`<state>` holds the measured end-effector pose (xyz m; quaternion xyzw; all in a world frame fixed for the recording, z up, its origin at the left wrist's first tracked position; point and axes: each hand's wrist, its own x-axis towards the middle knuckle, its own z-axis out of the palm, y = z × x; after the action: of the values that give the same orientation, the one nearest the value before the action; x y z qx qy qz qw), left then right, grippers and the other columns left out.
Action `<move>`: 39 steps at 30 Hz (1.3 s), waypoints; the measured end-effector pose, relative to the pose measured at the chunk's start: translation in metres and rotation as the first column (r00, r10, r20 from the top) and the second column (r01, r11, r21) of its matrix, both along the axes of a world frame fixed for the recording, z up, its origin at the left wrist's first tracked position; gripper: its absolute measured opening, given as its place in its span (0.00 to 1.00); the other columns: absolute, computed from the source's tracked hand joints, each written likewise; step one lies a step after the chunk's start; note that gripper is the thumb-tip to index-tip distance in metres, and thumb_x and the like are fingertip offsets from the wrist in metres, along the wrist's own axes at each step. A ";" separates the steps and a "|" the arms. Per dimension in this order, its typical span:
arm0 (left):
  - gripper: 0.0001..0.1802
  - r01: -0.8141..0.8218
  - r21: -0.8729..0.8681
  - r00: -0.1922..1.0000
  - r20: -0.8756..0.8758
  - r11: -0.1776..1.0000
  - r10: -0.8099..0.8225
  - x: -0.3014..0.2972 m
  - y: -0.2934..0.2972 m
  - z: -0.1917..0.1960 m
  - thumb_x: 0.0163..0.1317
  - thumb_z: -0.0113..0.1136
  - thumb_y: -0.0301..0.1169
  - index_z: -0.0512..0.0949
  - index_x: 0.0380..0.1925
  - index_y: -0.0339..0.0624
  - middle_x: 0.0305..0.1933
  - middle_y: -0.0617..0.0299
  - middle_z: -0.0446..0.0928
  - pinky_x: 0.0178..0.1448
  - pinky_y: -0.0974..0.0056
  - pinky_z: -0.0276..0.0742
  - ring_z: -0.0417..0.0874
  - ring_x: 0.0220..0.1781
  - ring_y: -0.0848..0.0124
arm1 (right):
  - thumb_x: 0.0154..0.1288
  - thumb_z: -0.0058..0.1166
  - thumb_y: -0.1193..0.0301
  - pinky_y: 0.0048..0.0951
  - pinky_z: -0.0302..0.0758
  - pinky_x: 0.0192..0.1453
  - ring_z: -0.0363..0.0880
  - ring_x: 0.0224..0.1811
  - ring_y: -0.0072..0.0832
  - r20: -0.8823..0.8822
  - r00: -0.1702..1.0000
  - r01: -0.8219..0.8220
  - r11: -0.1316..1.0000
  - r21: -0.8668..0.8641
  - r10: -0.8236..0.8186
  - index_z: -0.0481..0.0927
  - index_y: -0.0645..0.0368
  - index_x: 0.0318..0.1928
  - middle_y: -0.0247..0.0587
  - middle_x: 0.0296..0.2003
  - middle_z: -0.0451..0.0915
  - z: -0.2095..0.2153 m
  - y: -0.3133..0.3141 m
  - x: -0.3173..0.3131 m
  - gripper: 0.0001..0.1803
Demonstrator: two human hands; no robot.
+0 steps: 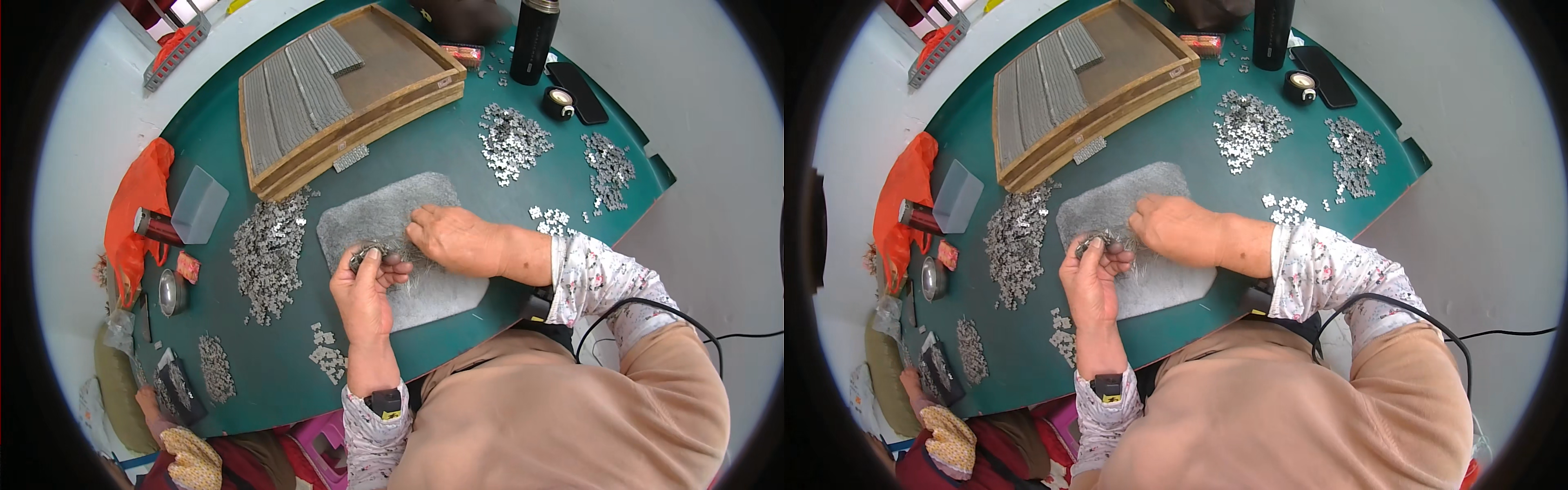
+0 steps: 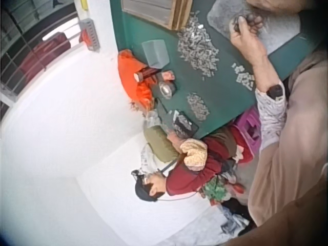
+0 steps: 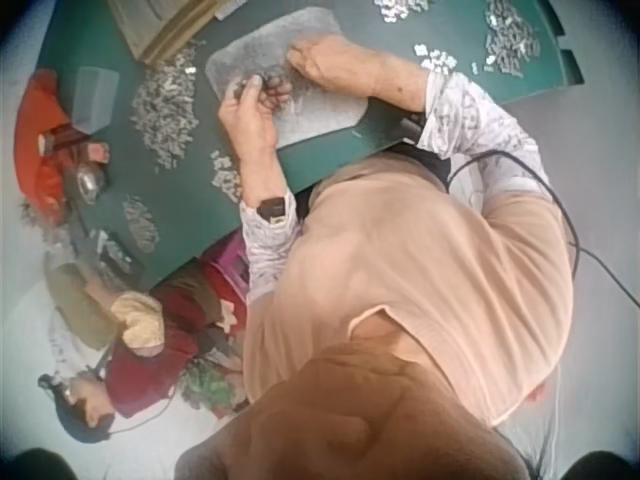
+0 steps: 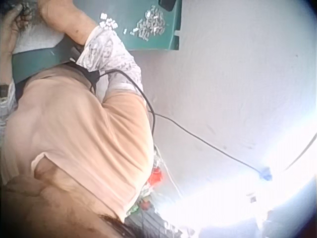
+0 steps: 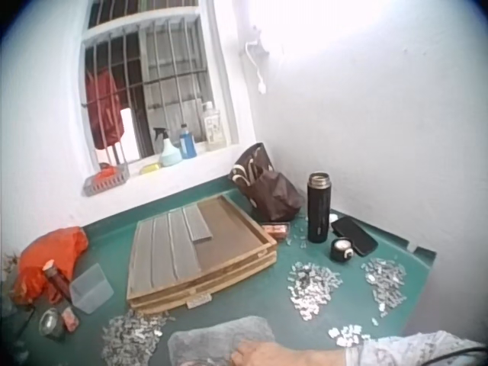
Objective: Sorting and assembling small metal components by hand at a workstation.
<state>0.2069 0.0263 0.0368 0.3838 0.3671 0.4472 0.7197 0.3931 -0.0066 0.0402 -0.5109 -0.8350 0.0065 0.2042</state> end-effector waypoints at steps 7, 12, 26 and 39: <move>0.05 0.062 0.159 0.996 -0.066 0.985 -0.052 0.010 -0.009 0.002 0.66 0.54 0.23 0.76 0.38 0.33 0.29 0.53 0.81 0.29 0.66 0.82 0.85 0.27 0.65 | 0.53 0.54 0.81 0.41 0.77 0.35 0.80 0.31 0.49 -0.421 0.906 0.005 0.995 -0.095 -0.045 0.73 0.65 0.40 0.54 0.31 0.78 0.005 -0.008 0.014 0.12; 0.05 0.104 0.268 0.989 -0.134 0.958 -0.070 0.014 -0.011 0.001 0.66 0.54 0.22 0.76 0.39 0.32 0.30 0.52 0.82 0.30 0.66 0.83 0.86 0.27 0.66 | 0.59 0.53 0.81 0.25 0.74 0.31 0.77 0.29 0.23 -0.726 0.671 -0.006 0.978 -0.207 -0.150 0.76 0.65 0.43 0.38 0.27 0.78 0.008 -0.011 0.010 0.10; 0.05 0.136 0.335 0.980 -0.184 0.932 -0.077 0.016 -0.014 0.002 0.66 0.54 0.21 0.77 0.38 0.30 0.29 0.51 0.82 0.31 0.66 0.84 0.86 0.28 0.66 | 0.64 0.54 0.74 0.28 0.75 0.38 0.76 0.33 0.22 -0.881 0.424 -0.157 0.941 -0.300 -0.210 0.75 0.67 0.38 0.39 0.29 0.78 0.007 -0.008 -0.005 0.07; 0.05 0.136 0.331 0.975 -0.214 0.934 -0.066 0.016 -0.016 0.004 0.65 0.53 0.20 0.77 0.38 0.29 0.27 0.53 0.81 0.30 0.67 0.82 0.84 0.26 0.68 | 0.64 0.55 0.77 0.27 0.74 0.35 0.76 0.32 0.25 -0.755 0.650 -0.059 0.984 -0.166 -0.089 0.73 0.64 0.40 0.38 0.31 0.75 0.010 -0.011 -0.003 0.06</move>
<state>0.2234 0.0105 0.0409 0.5646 0.3333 0.4261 0.6233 0.3901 -0.0177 0.0501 -0.4840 -0.6645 0.2916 0.4890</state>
